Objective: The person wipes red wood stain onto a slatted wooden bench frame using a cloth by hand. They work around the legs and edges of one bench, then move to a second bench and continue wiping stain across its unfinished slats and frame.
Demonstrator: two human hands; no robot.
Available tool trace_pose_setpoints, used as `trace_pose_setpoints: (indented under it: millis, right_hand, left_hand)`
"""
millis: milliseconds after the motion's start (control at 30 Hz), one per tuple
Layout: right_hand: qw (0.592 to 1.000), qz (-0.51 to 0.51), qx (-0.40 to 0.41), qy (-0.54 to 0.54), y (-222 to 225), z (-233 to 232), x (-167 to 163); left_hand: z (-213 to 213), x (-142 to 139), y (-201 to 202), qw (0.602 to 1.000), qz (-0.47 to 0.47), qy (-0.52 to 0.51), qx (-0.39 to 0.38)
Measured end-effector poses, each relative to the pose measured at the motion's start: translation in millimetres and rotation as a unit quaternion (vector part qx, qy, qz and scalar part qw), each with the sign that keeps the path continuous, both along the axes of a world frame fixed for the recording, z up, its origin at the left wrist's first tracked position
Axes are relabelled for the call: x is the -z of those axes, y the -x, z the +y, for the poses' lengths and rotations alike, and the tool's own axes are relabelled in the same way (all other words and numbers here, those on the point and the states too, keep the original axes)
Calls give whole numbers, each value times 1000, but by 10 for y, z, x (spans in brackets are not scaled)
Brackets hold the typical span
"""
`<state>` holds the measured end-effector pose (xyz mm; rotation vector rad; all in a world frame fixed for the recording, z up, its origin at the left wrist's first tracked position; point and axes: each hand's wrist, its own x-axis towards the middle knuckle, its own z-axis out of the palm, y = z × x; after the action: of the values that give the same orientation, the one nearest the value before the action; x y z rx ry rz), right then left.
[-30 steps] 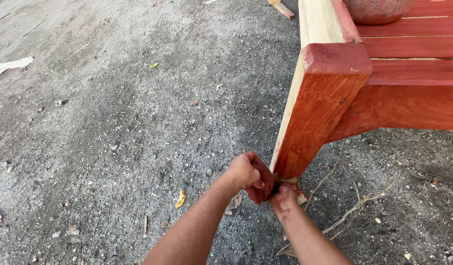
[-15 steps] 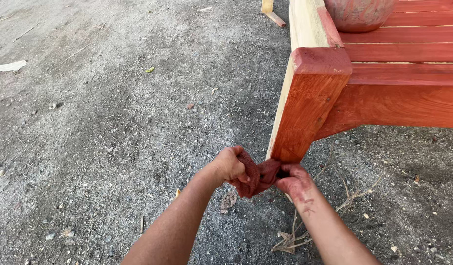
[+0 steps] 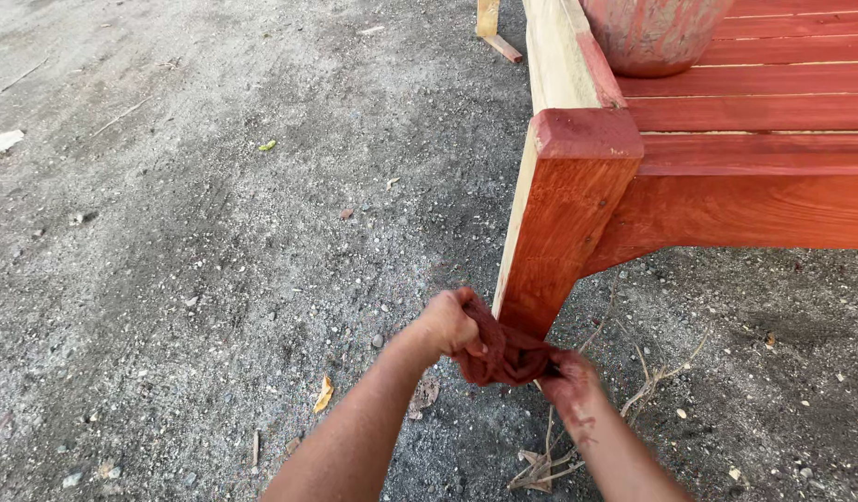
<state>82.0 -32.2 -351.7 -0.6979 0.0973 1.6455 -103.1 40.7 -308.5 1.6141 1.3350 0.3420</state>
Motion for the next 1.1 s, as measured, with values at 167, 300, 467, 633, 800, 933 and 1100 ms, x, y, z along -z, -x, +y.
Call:
trace_pose_setpoints:
  millis: [167,300,467,633,800,933,1100]
  right_hand:
    - [990,-139,-12,-36,237,68,124]
    - [990,-136,-18,-35,353,119,108]
    - [996,-58,-53,-31,269,166,61]
    - [997,23,-71,-11,124,222,-152]
    - [993,-63,-82,53,37,236,-536]
    - [989,-118,-88,28,-62,282,-812]
    - [976,-206,-63,-42,-204,261,-1153]
  left_hand:
    - [-78,376,-148,995,82,-21,-62]
    - [-59,405,-46,993,88,-6,-77]
    - [-147,298,76,997,40,5,-71]
    - [-85,20,82,997,55,-15,-59]
    - [65,-424,147,997,55,-41,-39]
    - [104,-746,85,996,-48,-32,-65]
    - [93,-1060,72,981,-177,-52,-63]
